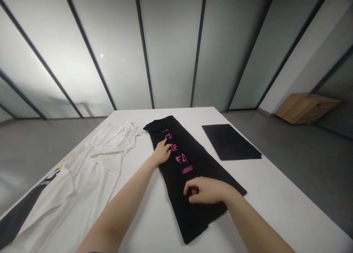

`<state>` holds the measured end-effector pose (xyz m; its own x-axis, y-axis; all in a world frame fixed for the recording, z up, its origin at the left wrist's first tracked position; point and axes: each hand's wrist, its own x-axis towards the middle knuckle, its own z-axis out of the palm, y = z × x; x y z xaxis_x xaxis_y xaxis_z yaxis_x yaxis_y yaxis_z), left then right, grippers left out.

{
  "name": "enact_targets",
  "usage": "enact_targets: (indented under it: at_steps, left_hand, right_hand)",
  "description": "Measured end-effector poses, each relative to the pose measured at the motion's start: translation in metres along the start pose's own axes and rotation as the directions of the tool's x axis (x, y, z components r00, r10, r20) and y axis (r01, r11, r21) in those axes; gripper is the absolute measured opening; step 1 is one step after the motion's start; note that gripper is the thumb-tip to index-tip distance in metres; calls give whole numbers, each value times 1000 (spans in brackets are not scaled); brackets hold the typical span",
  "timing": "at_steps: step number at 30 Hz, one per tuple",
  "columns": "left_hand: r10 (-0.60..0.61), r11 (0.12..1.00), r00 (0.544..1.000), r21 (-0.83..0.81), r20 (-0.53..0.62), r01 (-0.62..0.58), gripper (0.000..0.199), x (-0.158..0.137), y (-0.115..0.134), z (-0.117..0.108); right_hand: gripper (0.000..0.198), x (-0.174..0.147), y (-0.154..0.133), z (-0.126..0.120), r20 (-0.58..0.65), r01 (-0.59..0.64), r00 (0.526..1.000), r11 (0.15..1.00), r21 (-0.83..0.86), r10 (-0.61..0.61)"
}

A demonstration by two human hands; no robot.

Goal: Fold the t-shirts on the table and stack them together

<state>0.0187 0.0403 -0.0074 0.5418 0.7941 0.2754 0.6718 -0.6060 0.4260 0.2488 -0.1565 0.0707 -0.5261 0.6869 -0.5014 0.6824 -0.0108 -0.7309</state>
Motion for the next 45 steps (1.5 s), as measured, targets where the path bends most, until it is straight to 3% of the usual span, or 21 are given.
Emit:
enact_targets:
  at_steps: [6,16,24,29,40,45]
  left_hand:
    - [-47,984,998,173,39,40,44,-3,0,-3]
    - [-222,961,975,173,29,214,36,-2,-11,-26]
    - [-163,964,976,186,-148,189,27,3,16,-30]
    - [-159,965,983,195,-88,174,25,5,25,-16]
    - [-133,951,989,272,-65,145,31,1,36,-12]
    - [-133,945,991,303,16,122,29,1,41,-12]
  right_hand:
    - [36,12,-3,12,-84,127,985,969,-210,-147]
    - [34,14,-15,27,-151,178,966,964,-200,-209]
    - [37,-10,-3,-4,30,-60,998,998,32,59]
    - [34,-18,9,-15,59,-163,985,986,45,160]
    - [33,-25,11,-22,41,-171,985,983,64,168]
    - [35,-30,15,-27,27,-181,983,977,110,179]
